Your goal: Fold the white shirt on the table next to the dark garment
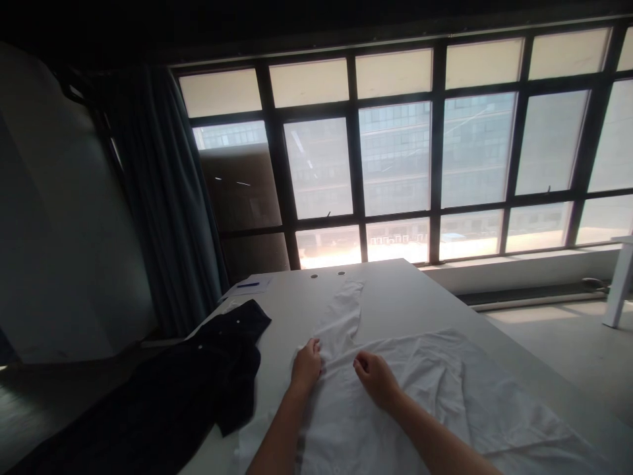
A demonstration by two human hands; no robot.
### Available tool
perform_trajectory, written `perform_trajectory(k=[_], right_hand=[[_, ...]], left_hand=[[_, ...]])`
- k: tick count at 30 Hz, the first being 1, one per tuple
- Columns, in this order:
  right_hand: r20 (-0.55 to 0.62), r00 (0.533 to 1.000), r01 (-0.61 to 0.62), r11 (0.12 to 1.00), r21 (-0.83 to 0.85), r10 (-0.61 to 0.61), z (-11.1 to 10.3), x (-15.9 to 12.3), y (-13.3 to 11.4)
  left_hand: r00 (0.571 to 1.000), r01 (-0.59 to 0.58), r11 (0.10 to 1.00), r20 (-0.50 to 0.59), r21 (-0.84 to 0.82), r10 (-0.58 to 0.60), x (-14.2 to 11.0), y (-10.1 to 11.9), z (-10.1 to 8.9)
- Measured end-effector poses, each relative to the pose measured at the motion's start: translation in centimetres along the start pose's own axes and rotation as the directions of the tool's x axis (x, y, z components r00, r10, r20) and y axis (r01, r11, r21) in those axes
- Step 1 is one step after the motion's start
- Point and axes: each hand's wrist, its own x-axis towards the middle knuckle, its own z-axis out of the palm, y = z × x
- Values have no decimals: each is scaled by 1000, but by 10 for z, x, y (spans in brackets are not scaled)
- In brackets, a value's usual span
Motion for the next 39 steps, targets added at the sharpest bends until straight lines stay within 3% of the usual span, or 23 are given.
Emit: perform_trajectory(k=[9,15,18,22,26,35,39], right_hand=[[20,1000,5,1000,-22,-4,-1,-2,-4],[30,999,13,1000,-18,-12,-1,-2,-3],[26,1000,18,1000,-17,-18,0,-2,-2],[19,1000,23,1000,-9,-23,2,-1,-1],[16,1000,26,1000,3,-26,1,-1,-1],[5,1000,21,1000,7,-21,0,-1,-1],[7,1000,21,1000,8,-21,0,-2,0]], left_hand=[[998,-60,974,14,220,59,-11,4,1],[996,-82,956,57,282,69,-13,6,4],[994,-109,947,16,301,109,-16,10,1],[975,-202,934,-33,295,221,-20,16,-5],[948,-313,919,16,241,319,-19,18,-7],[968,-247,956,1,160,250,-13,8,-1],[968,-251,954,60,163,244,-12,5,3]])
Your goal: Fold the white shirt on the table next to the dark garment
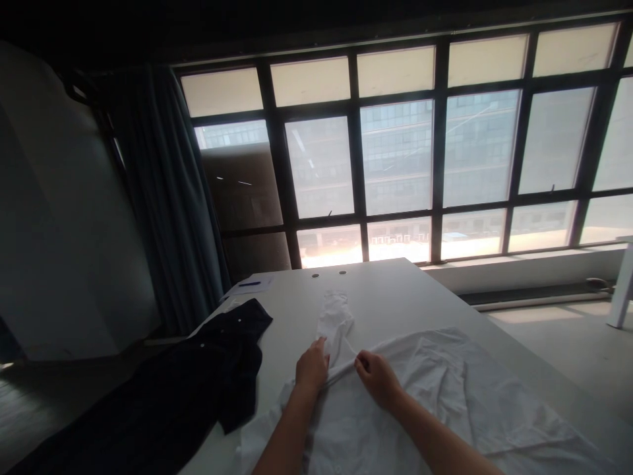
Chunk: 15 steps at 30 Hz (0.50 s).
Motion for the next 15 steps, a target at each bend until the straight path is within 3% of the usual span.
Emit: perform_trajectory(k=[10,15], right_hand=[[6,1000,-5,1000,-5,5,-1,-1,-4],[0,1000,-9,1000,-8,9,-1,-1,-3]], left_hand=[[997,40,996,59,80,-44,1,0,4],[999,29,993,12,116,-31,-2,2,-3]])
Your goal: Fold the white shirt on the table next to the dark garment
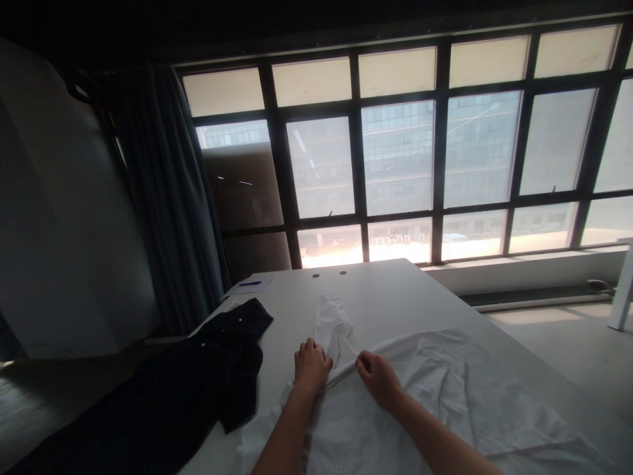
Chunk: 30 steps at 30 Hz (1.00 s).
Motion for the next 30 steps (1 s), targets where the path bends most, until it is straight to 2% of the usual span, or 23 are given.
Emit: perform_trajectory(k=[4,6,15,24,27,30], right_hand=[[3,1000,11,1000,6,-11,-1,0,0],[7,1000,19,1000,12,-19,0,0,1],[1,1000,17,999,31,-17,0,1,3],[-1,1000,9,999,52,-9,1,1,4],[-4,1000,-3,997,78,3,2,2,6],[-8,1000,-23,992,123,24,3,3,8]], left_hand=[[992,-116,992,48,-46,118,1,1,-4],[987,-135,989,74,-66,140,3,1,-4],[996,69,997,54,-19,-68,7,-6,2],[994,101,995,-52,-6,-101,2,-3,4],[987,130,989,-87,-71,-136,3,-4,-6],[974,131,975,-160,-182,-160,7,-8,-34]])
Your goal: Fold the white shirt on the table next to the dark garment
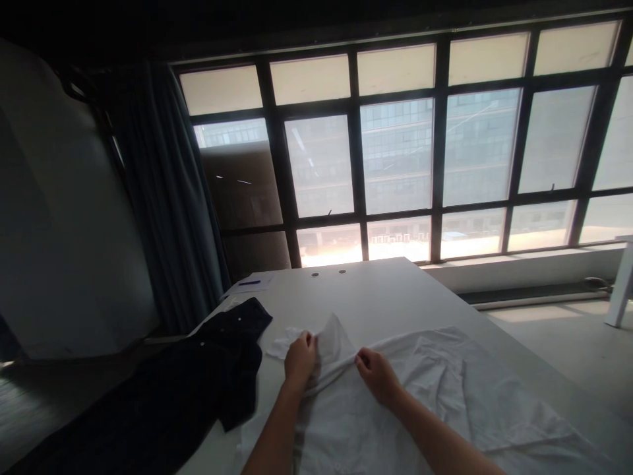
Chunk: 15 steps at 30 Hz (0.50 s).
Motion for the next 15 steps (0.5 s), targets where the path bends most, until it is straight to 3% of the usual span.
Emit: perform_trajectory(k=[3,6,8,10,11,12,14,15], right_hand=[[-6,1000,-30,997,75,31,1,3,1],[-9,995,-98,977,190,101,1,7,4],[-8,985,-161,947,277,170,-2,10,7],[-14,972,-216,909,355,237,-7,14,10],[-20,964,-236,890,389,264,-10,15,12],[-25,957,-253,872,420,289,-14,17,13],[-23,944,-281,837,470,330,-23,20,15],[-13,938,-296,818,494,347,-27,22,16]], left_hand=[[991,-42,992,-128,-116,27,11,5,-43],[972,-167,965,-197,-203,127,9,22,-88],[959,-264,929,-175,-259,223,-6,40,-117],[932,-345,858,-29,-380,362,-30,61,-144],[903,-348,835,89,-426,421,-43,72,-157],[844,-335,811,230,-480,485,-57,81,-169],[685,-278,760,433,-588,586,-79,94,-188],[634,-254,751,482,-609,605,-86,96,-194]])
